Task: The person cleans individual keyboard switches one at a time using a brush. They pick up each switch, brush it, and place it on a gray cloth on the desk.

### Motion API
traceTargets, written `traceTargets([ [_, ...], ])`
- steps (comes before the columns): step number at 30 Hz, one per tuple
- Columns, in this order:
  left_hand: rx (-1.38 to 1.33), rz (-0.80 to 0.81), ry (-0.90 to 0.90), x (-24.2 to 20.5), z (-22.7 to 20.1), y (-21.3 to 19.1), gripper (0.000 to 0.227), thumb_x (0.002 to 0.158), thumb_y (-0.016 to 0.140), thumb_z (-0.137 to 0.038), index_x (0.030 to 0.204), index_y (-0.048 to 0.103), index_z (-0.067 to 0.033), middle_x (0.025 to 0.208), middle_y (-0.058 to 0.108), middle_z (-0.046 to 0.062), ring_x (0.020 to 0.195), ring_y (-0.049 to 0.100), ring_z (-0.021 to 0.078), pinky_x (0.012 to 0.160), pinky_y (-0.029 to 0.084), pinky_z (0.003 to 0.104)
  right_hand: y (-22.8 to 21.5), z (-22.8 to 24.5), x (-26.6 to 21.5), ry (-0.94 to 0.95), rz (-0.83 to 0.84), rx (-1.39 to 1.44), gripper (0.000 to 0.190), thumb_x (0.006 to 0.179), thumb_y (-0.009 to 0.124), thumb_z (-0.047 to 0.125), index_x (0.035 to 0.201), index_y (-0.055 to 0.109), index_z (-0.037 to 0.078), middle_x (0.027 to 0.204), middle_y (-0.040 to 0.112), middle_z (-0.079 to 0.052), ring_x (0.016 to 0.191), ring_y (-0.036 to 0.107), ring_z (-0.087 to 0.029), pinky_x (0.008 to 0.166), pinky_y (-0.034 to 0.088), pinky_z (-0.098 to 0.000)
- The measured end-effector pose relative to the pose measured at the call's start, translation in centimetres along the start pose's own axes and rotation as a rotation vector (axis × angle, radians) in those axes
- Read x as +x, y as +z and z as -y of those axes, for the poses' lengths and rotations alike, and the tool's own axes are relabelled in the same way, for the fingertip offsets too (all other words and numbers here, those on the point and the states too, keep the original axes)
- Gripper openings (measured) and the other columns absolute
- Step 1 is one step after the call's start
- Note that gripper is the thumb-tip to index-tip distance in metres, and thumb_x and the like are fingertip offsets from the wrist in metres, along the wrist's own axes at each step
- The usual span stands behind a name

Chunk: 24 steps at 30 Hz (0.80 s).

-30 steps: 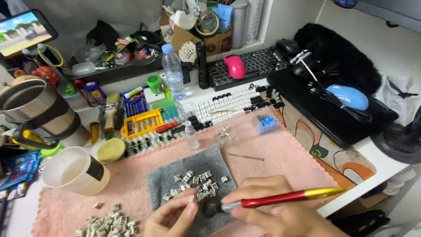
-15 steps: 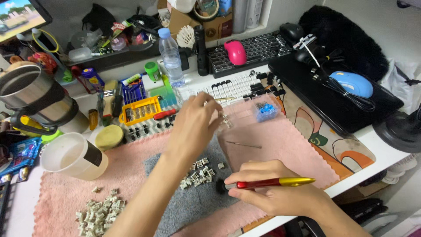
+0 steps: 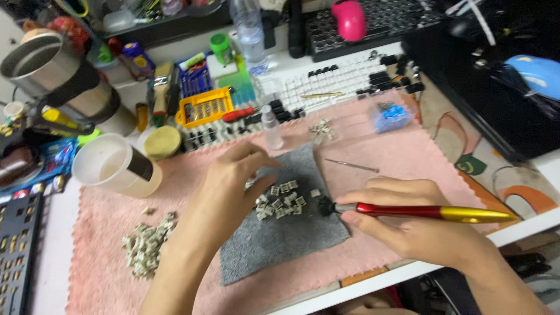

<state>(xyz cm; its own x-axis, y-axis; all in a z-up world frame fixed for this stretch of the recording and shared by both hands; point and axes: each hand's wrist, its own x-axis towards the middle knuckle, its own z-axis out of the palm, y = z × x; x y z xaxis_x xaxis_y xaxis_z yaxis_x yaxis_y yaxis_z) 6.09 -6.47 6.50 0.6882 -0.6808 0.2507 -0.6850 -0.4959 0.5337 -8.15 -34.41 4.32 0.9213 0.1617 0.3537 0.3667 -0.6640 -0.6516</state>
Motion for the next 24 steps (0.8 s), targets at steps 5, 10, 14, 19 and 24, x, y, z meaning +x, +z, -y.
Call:
traceTargets([
  [5,0.008,-0.013,-0.228,-5.7,3.3,0.5,0.023,0.103,0.084,-0.025,0.121,0.086,-0.0117,0.117,0.08,0.003,0.083,0.078,0.0249,0.077,0.06,0.042,0.6,0.0,0.1,0.016,0.003,-0.012,0.024,0.098,0.082,0.027,0.117,0.09,0.016,0.1,0.093,0.004,0.085,0.086,-0.01,0.083,0.064,-0.0255],
  [10,0.089,-0.067,-0.323,-8.3,5.3,2.1,0.042,0.092,0.093,-0.021,0.132,0.085,-0.0116,0.117,0.081,0.005,0.089,0.081,0.0302,0.082,0.063,0.046,1.9,0.3,0.6,0.078,-0.026,-0.004,0.019,0.098,0.082,0.023,0.11,0.092,0.012,0.102,0.096,0.002,0.088,0.088,-0.01,0.086,0.065,-0.0256],
  [14,0.157,-0.117,-0.323,-9.5,6.5,3.0,0.023,0.097,0.087,-0.031,0.118,0.089,-0.0227,0.115,0.082,-0.003,0.107,0.076,0.0289,0.096,0.045,0.05,2.3,0.6,0.6,0.18,-0.03,0.02,0.022,0.095,0.084,0.023,0.113,0.094,0.015,0.107,0.097,0.0,0.093,0.09,-0.01,0.092,0.066,-0.0257],
  [19,0.101,-0.216,-0.199,-10.2,4.6,2.2,0.008,0.101,0.085,-0.021,0.107,0.083,-0.0172,0.111,0.086,0.0,0.101,0.073,0.0284,0.09,0.047,0.049,3.3,1.6,0.3,0.199,-0.078,0.117,0.029,0.099,0.078,0.019,0.123,0.091,0.01,0.09,0.09,-0.006,0.056,0.081,-0.011,0.073,0.068,-0.0242],
  [24,-0.35,-0.255,-0.068,-10.6,0.4,1.7,0.021,0.105,0.079,-0.015,0.124,0.089,-0.0134,0.121,0.085,0.004,0.112,0.083,0.0198,0.102,0.062,0.034,4.4,3.9,-0.6,0.135,-0.114,0.134,0.029,0.102,0.073,0.024,0.123,0.09,0.013,0.072,0.084,-0.002,0.063,0.078,-0.009,0.062,0.06,-0.0221],
])
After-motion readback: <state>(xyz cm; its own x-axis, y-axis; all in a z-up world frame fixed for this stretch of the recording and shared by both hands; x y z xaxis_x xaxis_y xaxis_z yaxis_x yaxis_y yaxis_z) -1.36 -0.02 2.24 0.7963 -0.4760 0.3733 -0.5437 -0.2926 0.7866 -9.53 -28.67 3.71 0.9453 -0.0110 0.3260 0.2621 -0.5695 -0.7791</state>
